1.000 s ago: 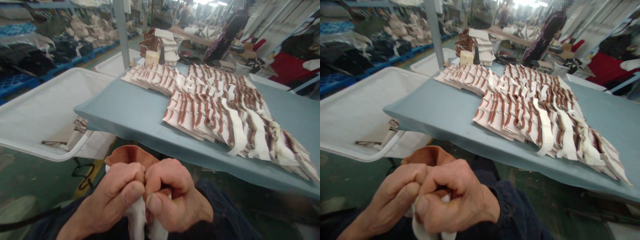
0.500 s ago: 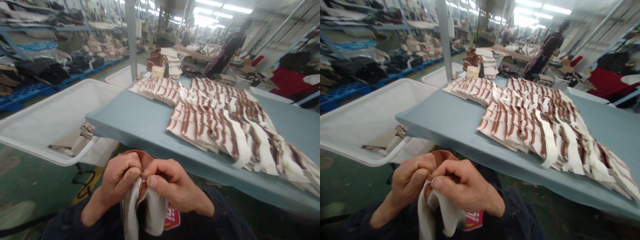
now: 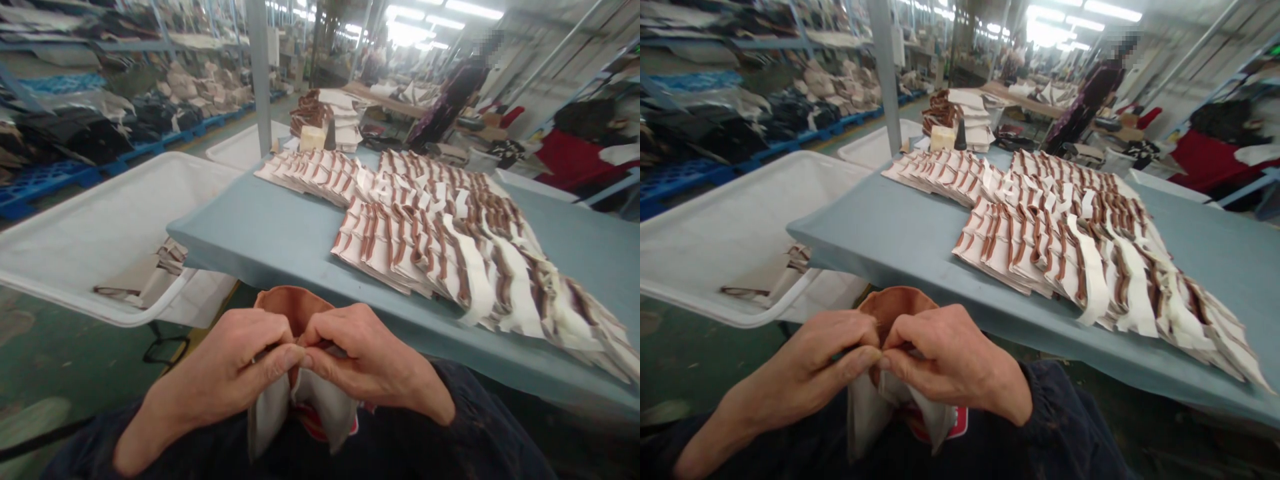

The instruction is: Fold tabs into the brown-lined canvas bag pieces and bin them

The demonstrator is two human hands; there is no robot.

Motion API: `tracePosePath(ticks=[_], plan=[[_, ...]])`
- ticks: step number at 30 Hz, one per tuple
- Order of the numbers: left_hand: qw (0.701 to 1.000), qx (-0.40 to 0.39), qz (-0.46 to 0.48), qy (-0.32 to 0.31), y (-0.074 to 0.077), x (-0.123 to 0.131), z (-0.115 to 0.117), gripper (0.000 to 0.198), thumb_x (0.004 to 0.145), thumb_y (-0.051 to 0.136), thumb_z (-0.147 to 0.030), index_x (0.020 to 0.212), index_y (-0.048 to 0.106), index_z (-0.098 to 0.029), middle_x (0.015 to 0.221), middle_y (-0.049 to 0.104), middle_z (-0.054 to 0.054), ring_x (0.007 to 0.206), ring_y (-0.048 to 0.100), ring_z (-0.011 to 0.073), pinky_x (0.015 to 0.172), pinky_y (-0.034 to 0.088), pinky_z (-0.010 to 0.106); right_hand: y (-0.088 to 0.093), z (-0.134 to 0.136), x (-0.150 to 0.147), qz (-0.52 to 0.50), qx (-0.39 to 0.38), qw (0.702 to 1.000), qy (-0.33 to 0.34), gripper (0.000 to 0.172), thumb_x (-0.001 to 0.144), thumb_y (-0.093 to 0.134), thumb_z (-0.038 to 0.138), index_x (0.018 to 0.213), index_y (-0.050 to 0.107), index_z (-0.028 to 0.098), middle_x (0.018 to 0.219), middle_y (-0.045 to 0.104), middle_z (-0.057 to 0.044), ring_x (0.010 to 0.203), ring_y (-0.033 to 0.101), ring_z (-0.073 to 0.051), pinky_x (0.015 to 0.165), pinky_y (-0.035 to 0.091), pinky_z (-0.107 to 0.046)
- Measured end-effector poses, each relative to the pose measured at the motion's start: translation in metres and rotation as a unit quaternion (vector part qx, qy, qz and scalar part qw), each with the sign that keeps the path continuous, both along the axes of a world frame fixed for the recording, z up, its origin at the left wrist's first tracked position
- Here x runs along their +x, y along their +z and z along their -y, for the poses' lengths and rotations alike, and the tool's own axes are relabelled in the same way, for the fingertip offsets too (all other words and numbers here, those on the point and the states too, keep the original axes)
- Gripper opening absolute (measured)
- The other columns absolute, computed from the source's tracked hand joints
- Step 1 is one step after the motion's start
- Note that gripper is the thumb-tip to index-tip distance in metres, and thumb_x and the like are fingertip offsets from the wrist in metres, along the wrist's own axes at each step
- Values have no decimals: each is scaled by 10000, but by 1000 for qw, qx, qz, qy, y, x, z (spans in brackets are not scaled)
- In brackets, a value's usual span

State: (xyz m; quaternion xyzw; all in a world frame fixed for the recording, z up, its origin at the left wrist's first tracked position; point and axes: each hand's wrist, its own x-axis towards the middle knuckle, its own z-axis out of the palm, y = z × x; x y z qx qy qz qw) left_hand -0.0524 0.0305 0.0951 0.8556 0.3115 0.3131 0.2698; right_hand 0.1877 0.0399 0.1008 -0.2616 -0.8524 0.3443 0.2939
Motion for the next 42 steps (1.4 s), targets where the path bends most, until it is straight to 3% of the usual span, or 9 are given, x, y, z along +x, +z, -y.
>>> tracePosePath(ticks=[6, 13, 20, 24, 27, 30, 33, 37, 42], plan=[[968, -223, 80, -84, -4, 7, 4, 616, 1171, 568, -584, 697, 637, -196, 617, 689, -31, 514, 566, 97, 510, 382, 222, -10, 6, 3, -74, -32, 996, 23, 266, 1043, 720, 236, 803, 604, 215, 653, 583, 74, 562, 461, -81, 582, 349, -231], [950, -253, 156, -101, 17, 17, 15, 726, 1154, 511, -719, 656, 649, -209, 562, 750, 19, 481, 653, 122, 507, 489, 220, -36, 27, -23, -310, -282, 905, 73, 557, 958, 892, 546, 690, 522, 229, 540, 460, 98, 433, 313, -47, 410, 232, -214], [915, -279, 288, -45, -13, 28, 21, 699, 1122, 620, -691, 621, 542, -210, 503, 683, 5, 447, 596, 122, 499, 463, 230, -39, 38, -38, -347, -331, 878, -7, 559, 917, 904, 607, 722, 539, 233, 548, 418, 101, 447, 294, -58, 411, 241, -220], [939, -240, 237, -70, -12, 21, 8, 649, 1143, 608, -660, 680, 609, -205, 571, 726, 11, 503, 632, 127, 528, 460, 234, -29, 27, -23, -275, -294, 915, -27, 489, 1039, 759, 584, 781, 558, 220, 612, 473, 76, 510, 345, -74, 458, 274, -217], [975, -150, 142, -81, 3, 11, 2, 603, 1188, 559, -590, 734, 655, -206, 620, 735, -14, 526, 642, 110, 556, 455, 234, -16, 23, -12, -233, -192, 953, -6, 303, 1069, 680, 367, 820, 597, 215, 648, 532, 68, 522, 385, -74, 488, 308, -213], [996, -55, 30, -61, 16, 5, 3, 439, 1194, 572, -360, 786, 667, -228, 656, 705, -56, 574, 642, 106, 586, 431, 243, -9, 17, -5, -190, -59, 980, -7, 176, 998, 671, 203, 828, 625, 216, 671, 589, 62, 564, 467, -88, 569, 382, -228], [999, 16, -25, -43, 19, 6, 7, 333, 1079, 548, -153, 759, 582, -237, 635, 627, -77, 552, 582, 102, 558, 379, 260, -13, 3, 2, -150, -22, 988, 15, 137, 1011, 646, 220, 876, 669, 209, 758, 704, 18, 666, 608, -124, 679, 477, -252], [999, 47, 10, -6, 12, 7, 14, 338, 980, 557, -97, 701, 426, -236, 542, 486, -96, 457, 437, 83, 495, 315, 258, -33, -20, 15, -108, -33, 994, -8, 402, 1170, 517, 443, 929, 720, 193, 838, 763, -30, 732, 680, -154, 723, 505, -279], [986, -54, 142, 75, -4, -16, 16, 460, 1132, 564, -286, 679, 496, -240, 557, 524, -32, 507, 527, 153, 521, 416, 294, -55, -26, 26, -81, -25, 995, -51, 618, 1219, 383, 608, 918, 724, 191, 831, 747, -50, 755, 664, -180, 770, 518, -327]])
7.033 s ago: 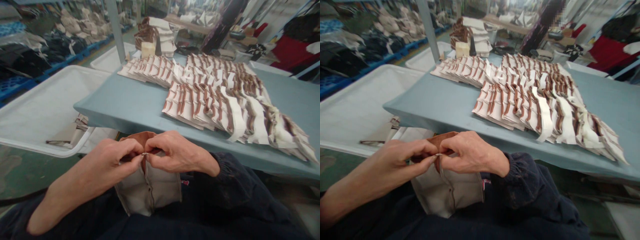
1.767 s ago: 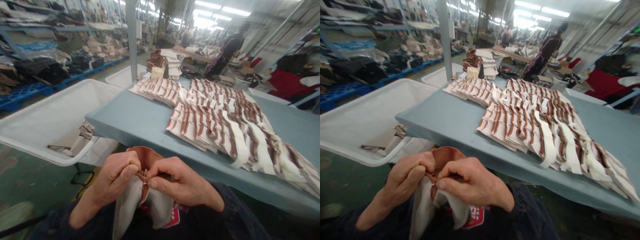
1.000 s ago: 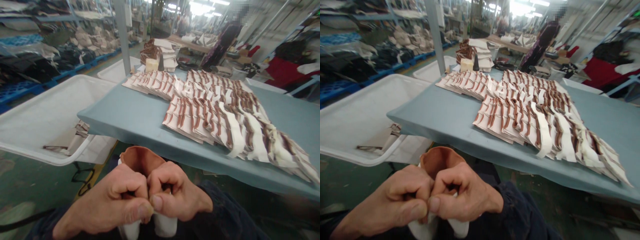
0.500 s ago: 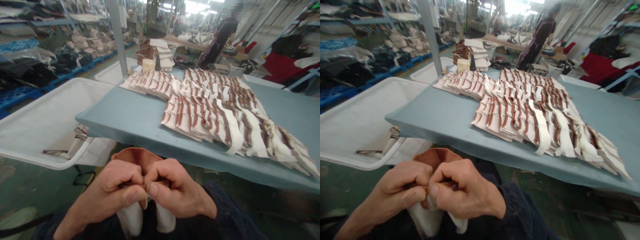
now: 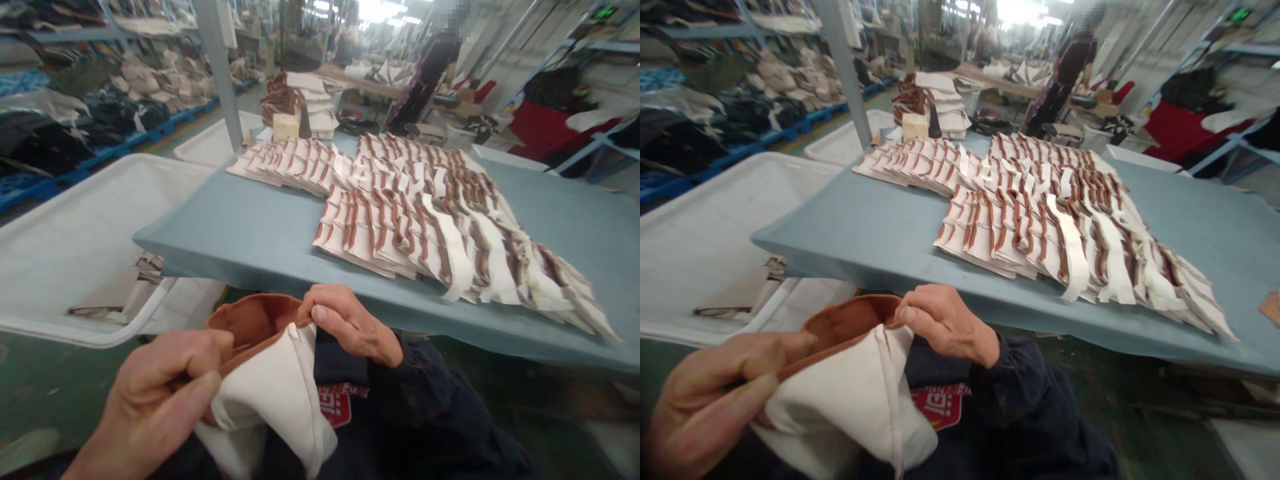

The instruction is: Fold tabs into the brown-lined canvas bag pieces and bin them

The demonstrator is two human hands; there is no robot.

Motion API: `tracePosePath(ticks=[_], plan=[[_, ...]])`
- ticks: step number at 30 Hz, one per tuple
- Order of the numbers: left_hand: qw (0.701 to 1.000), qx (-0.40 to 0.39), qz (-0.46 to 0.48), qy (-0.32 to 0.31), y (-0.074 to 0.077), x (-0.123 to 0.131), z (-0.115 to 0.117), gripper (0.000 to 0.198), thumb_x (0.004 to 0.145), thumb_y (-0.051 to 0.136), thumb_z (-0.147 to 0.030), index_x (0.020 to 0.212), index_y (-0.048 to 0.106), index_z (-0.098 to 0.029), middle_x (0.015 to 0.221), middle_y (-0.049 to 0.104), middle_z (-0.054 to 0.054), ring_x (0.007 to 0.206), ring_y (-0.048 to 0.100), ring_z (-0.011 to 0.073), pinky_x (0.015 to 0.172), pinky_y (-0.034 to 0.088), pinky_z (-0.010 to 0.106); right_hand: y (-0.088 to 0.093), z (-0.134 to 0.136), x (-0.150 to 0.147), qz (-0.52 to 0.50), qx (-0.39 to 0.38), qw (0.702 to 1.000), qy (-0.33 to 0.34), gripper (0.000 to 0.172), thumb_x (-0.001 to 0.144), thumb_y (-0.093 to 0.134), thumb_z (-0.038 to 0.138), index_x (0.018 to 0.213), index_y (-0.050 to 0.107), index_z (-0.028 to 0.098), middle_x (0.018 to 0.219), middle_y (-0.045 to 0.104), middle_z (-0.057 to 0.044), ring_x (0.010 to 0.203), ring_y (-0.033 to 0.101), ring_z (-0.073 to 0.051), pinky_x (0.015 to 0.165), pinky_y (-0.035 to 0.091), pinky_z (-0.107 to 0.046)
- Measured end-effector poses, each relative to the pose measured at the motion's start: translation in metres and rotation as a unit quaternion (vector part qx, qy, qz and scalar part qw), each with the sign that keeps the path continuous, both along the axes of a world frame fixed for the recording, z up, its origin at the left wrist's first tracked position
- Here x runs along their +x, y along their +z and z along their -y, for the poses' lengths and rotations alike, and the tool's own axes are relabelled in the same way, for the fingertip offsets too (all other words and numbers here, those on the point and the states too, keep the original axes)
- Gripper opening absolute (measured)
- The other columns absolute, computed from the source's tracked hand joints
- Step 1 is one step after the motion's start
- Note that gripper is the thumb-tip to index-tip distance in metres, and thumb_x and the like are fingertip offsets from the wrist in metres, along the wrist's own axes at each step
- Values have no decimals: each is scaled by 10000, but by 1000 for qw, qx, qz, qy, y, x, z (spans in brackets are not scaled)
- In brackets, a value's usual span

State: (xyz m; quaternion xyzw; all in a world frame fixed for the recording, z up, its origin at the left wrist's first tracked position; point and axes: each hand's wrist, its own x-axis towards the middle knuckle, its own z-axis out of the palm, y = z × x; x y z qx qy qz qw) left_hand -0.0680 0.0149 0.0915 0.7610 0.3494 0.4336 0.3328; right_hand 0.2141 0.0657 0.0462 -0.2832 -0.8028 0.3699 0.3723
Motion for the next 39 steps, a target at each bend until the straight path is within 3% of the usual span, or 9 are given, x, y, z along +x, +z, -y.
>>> tracePosePath(ticks=[3, 6, 11, 16, 21, 26, 31, 36, 39], plan=[[998, -59, 30, -7, -9, -14, -11, 475, 1155, 583, -377, 702, 562, -235, 621, 605, -17, 558, 566, 161, 536, 476, 274, 3, 7, 2, -17, 1, 1000, -12, 549, 1195, 497, 596, 874, 698, 198, 812, 720, -40, 757, 632, -176, 759, 517, -317], [997, -53, -28, -58, -14, -19, -23, 287, 1137, 608, -298, 877, 716, -244, 776, 720, -25, 673, 667, 150, 624, 541, 220, 18, 12, 3, -41, 5, 999, -15, 477, 1177, 598, 527, 830, 660, 207, 787, 691, -22, 751, 601, -163, 749, 513, -300], [989, -24, -74, -124, -7, 0, -28, 180, 1126, 624, -295, 1022, 767, -267, 973, 811, -17, 887, 766, 154, 830, 586, 204, 45, 14, -1, -42, 66, 997, 12, 310, 1139, 668, 315, 846, 633, 218, 765, 679, 16, 742, 589, -146, 782, 485, -311], [994, -12, -48, -93, 7, 21, -26, 325, 1083, 756, -507, 909, 748, -232, 839, 783, -29, 763, 738, 133, 747, 569, 192, 48, 12, -13, -22, 100, 994, 26, 257, 1096, 674, 266, 848, 622, 223, 740, 668, 33, 703, 570, -137, 736, 452, -305], [991, -79, -39, -99, 8, 21, -26, 224, 1014, 774, -259, 797, 760, -205, 699, 740, -49, 616, 649, 98, 615, 483, 167, 43, 11, -17, -23, 103, 994, 21, 256, 1076, 674, 247, 829, 611, 220, 705, 632, 48, 651, 528, -120, 693, 422, -283], [973, -188, -37, -131, 6, 17, -23, 222, 999, 715, -243, 812, 818, -183, 675, 769, -19, 588, 640, 109, 576, 469, 172, 31, 8, -16, -27, 18, 999, 40, 267, 1068, 683, 262, 810, 645, 205, 723, 662, 33, 663, 541, -114, 672, 429, -253], [983, -152, -73, -79, 9, 20, -21, 243, 952, 645, -195, 784, 820, -193, 657, 761, -34, 582, 645, 98, 578, 467, 156, 24, 4, -16, -18, -76, 996, 47, 265, 1053, 678, 313, 814, 671, 198, 738, 673, 23, 635, 528, -108, 602, 412, -231], [986, -132, -84, -50, 12, 25, -19, 270, 939, 606, -205, 752, 800, -198, 628, 745, -45, 559, 646, 95, 564, 466, 159, 36, 9, -17, -20, -30, 999, 26, 288, 1039, 741, 427, 857, 700, 207, 777, 723, 11, 669, 600, -132, 661, 464, -269], [989, -109, -96, -38, 13, 27, -17, 277, 926, 588, -198, 734, 787, -197, 603, 722, -51, 531, 617, 89, 535, 437, 171, 42, 14, -22, 19, 38, 999, 4, 176, 973, 767, 338, 880, 685, 213, 783, 732, 16, 676, 627, -137, 662, 447, -270]])
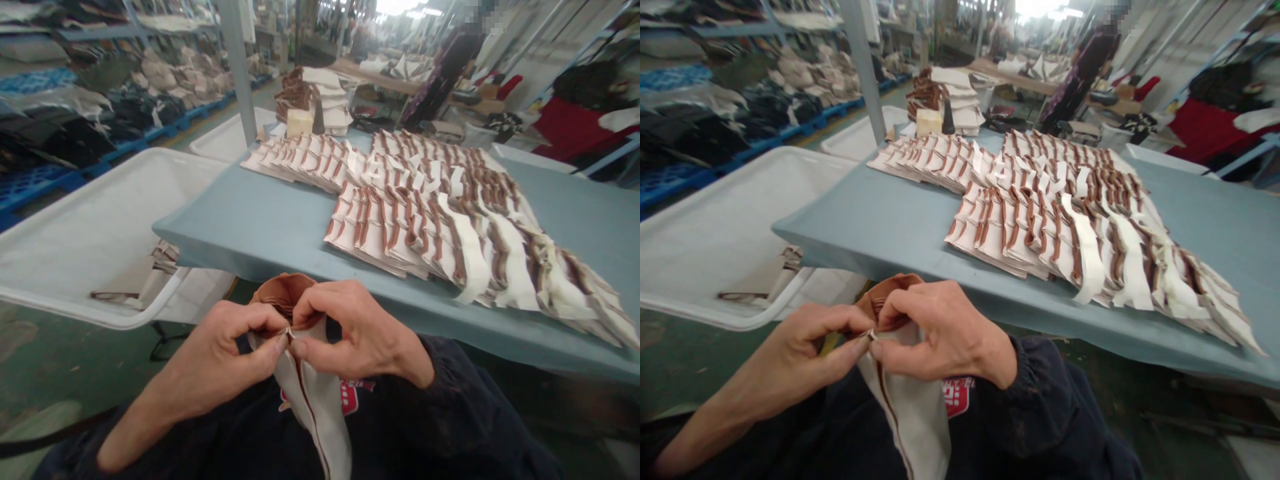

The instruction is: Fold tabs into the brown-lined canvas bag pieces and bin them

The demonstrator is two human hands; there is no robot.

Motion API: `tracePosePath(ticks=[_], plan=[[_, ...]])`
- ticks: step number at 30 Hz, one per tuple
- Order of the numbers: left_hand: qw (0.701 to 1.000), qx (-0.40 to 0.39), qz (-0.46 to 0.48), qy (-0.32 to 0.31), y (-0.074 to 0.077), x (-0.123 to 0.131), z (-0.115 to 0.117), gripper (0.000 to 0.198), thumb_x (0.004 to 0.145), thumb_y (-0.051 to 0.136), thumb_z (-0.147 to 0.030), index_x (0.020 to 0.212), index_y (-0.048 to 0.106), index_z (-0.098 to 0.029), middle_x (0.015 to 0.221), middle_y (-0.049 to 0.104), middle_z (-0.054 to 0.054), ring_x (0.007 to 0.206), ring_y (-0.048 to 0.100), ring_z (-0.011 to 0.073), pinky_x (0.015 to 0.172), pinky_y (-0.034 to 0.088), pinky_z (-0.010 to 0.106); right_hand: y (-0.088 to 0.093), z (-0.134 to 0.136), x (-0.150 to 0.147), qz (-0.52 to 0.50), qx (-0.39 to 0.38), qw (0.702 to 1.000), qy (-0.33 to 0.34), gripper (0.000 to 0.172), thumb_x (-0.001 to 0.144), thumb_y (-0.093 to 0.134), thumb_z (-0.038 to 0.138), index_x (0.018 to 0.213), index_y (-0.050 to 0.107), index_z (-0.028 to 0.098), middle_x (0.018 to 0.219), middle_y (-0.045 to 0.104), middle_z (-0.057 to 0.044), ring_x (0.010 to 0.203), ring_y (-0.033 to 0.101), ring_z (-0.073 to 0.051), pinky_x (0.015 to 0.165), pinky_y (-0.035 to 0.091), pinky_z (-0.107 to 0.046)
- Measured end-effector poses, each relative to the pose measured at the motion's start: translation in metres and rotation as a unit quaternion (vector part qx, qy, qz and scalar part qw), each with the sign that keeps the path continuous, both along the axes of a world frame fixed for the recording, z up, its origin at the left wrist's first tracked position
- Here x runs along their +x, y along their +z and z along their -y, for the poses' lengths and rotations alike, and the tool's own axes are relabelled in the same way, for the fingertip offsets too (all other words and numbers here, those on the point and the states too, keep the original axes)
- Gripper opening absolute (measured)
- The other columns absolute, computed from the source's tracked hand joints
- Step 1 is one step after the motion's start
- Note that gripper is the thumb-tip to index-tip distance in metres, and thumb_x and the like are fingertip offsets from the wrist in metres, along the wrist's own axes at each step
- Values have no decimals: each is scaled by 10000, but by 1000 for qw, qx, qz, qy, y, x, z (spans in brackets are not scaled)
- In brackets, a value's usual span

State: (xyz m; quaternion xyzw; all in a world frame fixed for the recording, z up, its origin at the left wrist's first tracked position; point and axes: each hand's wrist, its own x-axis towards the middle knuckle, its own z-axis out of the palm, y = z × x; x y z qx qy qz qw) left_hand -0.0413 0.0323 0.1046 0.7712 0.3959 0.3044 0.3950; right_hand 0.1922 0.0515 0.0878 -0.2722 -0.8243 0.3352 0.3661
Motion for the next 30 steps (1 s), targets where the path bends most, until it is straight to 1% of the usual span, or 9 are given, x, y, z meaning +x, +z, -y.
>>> tracePosePath(ticks=[3, 10, 14, 16, 18, 21, 23, 26, 30], plan=[[998, 46, -40, 16, 0, 0, 2, 263, 924, 586, -198, 753, 786, -196, 628, 732, -49, 557, 647, 95, 572, 452, 193, 1, 3, -6, 34, 49, 998, -23, 72, 925, 697, 199, 865, 662, 216, 749, 729, 24, 644, 622, -128, 632, 414, -259], [988, 116, -82, 55, 4, -5, 6, 203, 907, 618, -208, 847, 811, -215, 767, 815, -34, 683, 764, 136, 681, 520, 236, 6, 10, -15, 59, 145, 986, -50, 146, 948, 611, 121, 837, 638, 212, 713, 739, 11, 600, 614, -134, 596, 403, -280], [989, 103, -68, 78, 9, -1, 9, 196, 875, 610, -205, 801, 790, -226, 741, 816, -38, 673, 754, 152, 656, 510, 249, 8, 18, -21, 84, 216, 969, -86, 215, 973, 592, 104, 795, 615, 223, 697, 750, -5, 594, 613, -153, 609, 421, -308], [993, 70, -39, 82, 9, 3, 10, 206, 859, 582, -193, 753, 755, -227, 694, 787, -47, 643, 726, 145, 636, 500, 243, 6, 22, -24, 78, 218, 968, -99, 222, 964, 598, 109, 780, 595, 233, 680, 731, 4, 590, 603, -152, 613, 422, -309], [996, 16, 3, 89, 6, 5, 12, 211, 856, 563, -205, 720, 723, -223, 666, 750, -44, 629, 697, 146, 630, 504, 239, 1, 25, -26, 41, 171, 979, -107, 195, 944, 620, 126, 787, 590, 238, 670, 703, 26, 585, 593, -137, 611, 424, -289], [989, -74, 85, 99, -6, 5, 13, 193, 858, 603, -268, 704, 708, -219, 655, 698, -31, 629, 638, 155, 616, 497, 249, -7, 26, -31, -32, -2, 993, -117, 133, 912, 647, 198, 795, 598, 236, 678, 665, 44, 579, 569, -116, 584, 421, -251], [974, -127, 153, 106, -17, 4, 13, 171, 837, 645, -293, 692, 695, -218, 654, 669, -32, 634, 600, 153, 620, 486, 254, -11, 24, -35, -61, -130, 983, -112, 144, 897, 662, 276, 779, 590, 234, 682, 635, 45, 579, 530, -115, 574, 408, -251], [947, -195, 227, 117, -30, 0, 12, 132, 794, 672, -291, 684, 676, -217, 656, 640, -38, 638, 567, 146, 628, 475, 251, -12, 19, -40, -90, -255, 959, -86, 284, 880, 722, 436, 751, 564, 239, 679, 571, 44, 600, 455, -128, 580, 362, -272], [955, -205, 189, 103, -29, -2, 13, 153, 812, 679, -322, 707, 700, -212, 667, 663, -29, 649, 588, 153, 637, 488, 252, -18, 16, -39, -105, -343, 932, -50, 365, 899, 740, 537, 763, 567, 245, 697, 526, 38, 632, 418, -142, 590, 337, -289]])
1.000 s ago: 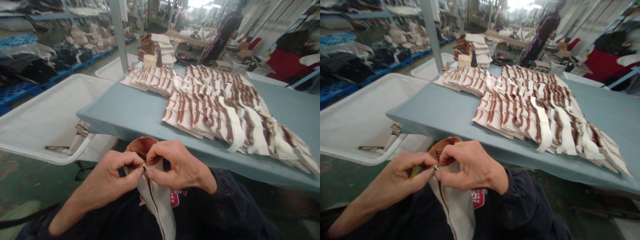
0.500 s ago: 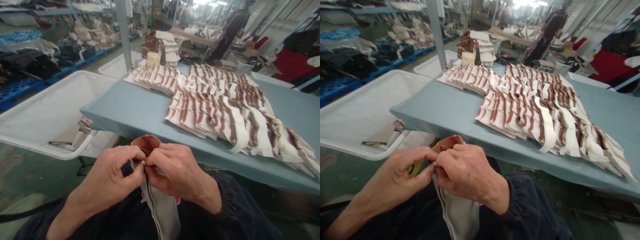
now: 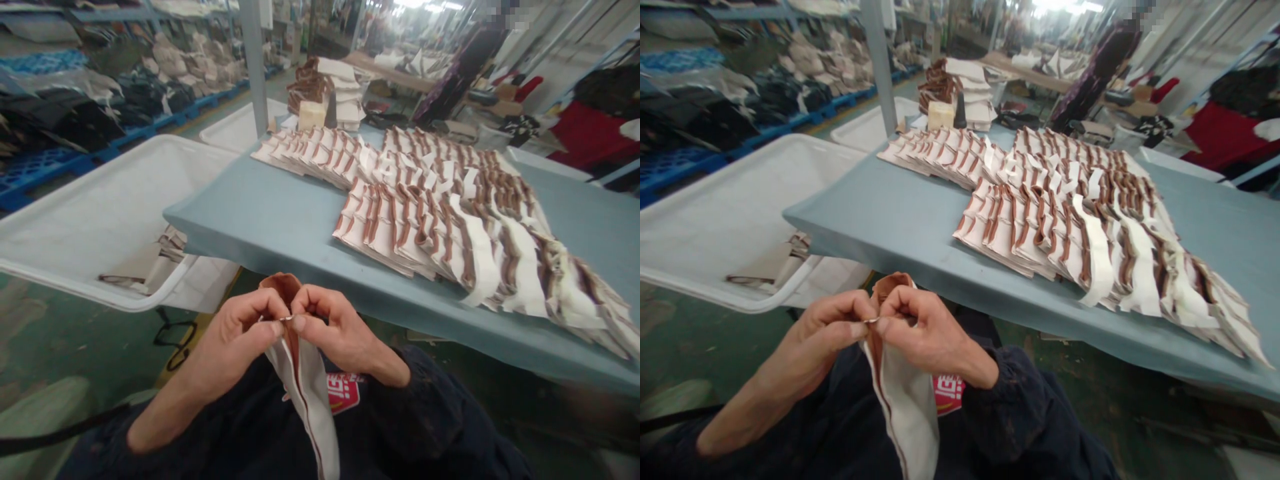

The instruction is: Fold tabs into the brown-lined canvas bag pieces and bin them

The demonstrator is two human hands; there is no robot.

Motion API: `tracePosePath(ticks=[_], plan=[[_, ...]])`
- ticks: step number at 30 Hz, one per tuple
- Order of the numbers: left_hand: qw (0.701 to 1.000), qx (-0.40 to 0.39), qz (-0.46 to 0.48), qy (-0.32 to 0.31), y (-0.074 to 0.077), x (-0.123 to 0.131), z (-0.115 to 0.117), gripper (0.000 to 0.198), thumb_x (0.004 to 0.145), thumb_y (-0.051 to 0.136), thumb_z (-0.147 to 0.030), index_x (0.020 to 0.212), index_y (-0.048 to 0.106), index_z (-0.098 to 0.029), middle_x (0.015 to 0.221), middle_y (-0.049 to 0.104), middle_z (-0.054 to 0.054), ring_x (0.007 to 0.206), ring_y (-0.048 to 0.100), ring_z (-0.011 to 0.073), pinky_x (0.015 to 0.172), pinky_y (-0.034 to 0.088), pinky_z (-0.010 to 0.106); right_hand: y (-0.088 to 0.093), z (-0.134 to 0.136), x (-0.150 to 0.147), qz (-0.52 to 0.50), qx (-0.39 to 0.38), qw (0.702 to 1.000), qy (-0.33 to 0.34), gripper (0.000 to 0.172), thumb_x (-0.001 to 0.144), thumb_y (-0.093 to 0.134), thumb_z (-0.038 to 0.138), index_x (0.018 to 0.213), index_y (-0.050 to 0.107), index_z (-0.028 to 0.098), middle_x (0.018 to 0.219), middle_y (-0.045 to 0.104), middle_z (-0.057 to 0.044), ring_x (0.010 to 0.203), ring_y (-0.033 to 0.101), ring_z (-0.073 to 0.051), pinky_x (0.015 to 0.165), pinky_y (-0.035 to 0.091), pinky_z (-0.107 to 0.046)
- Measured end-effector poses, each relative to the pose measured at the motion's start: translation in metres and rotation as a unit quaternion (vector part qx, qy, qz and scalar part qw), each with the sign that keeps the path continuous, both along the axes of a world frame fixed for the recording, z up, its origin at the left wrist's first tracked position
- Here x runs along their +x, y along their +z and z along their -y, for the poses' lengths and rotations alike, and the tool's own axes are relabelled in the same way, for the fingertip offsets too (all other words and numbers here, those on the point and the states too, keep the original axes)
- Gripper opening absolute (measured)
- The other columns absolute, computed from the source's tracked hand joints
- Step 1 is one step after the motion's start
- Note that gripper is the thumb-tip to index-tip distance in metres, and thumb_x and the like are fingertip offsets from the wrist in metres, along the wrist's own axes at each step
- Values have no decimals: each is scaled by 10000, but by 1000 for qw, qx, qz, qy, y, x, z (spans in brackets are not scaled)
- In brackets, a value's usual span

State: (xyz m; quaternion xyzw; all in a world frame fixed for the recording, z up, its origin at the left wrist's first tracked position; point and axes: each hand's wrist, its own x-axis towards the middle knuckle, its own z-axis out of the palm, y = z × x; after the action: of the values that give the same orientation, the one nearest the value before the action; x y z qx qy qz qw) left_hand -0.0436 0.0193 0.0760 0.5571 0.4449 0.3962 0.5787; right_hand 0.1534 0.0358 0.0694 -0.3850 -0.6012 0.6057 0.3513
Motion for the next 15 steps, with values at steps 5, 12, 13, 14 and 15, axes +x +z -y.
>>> tracePosePath(ticks=[5, 12, 13, 14, 15], plan=[[987, 92, -130, -26, 17, 0, -2, 189, 885, 649, -327, 769, 750, -218, 712, 743, -6, 704, 662, 184, 666, 525, 266, -13, 0, 7, 12, 51, 999, 6, 311, 920, 754, 461, 795, 574, 239, 687, 532, 44, 589, 415, -125, 550, 342, -277], [965, 161, -208, -23, 25, -2, -5, 227, 905, 601, -261, 754, 768, -234, 693, 775, -9, 654, 693, 184, 631, 522, 273, -5, -3, 14, 98, 316, 943, -26, 74, 939, 694, 203, 895, 644, 234, 792, 737, 14, 646, 605, -135, 633, 468, -262], [960, 173, -219, -24, 25, -2, -5, 226, 903, 604, -251, 754, 774, -238, 700, 786, -14, 654, 701, 181, 634, 517, 275, -2, -5, 16, 109, 361, 926, -25, 56, 948, 702, 194, 924, 665, 228, 825, 767, 4, 674, 641, -136, 662, 490, -259], [954, 187, -231, -25, 26, -3, -5, 224, 899, 609, -243, 751, 776, -242, 707, 796, -18, 658, 711, 179, 644, 515, 280, 1, -7, 18, 119, 398, 910, -22, 54, 956, 706, 181, 943, 676, 225, 840, 784, -2, 693, 667, -137, 682, 503, -255], [949, 200, -242, -26, 27, -3, -6, 222, 896, 611, -239, 746, 775, -245, 715, 804, -21, 667, 723, 179, 657, 517, 285, 4, -8, 19, 128, 425, 896, -18, 66, 959, 704, 165, 948, 676, 225, 838, 788, -2, 699, 680, -137, 691, 508, -251]])
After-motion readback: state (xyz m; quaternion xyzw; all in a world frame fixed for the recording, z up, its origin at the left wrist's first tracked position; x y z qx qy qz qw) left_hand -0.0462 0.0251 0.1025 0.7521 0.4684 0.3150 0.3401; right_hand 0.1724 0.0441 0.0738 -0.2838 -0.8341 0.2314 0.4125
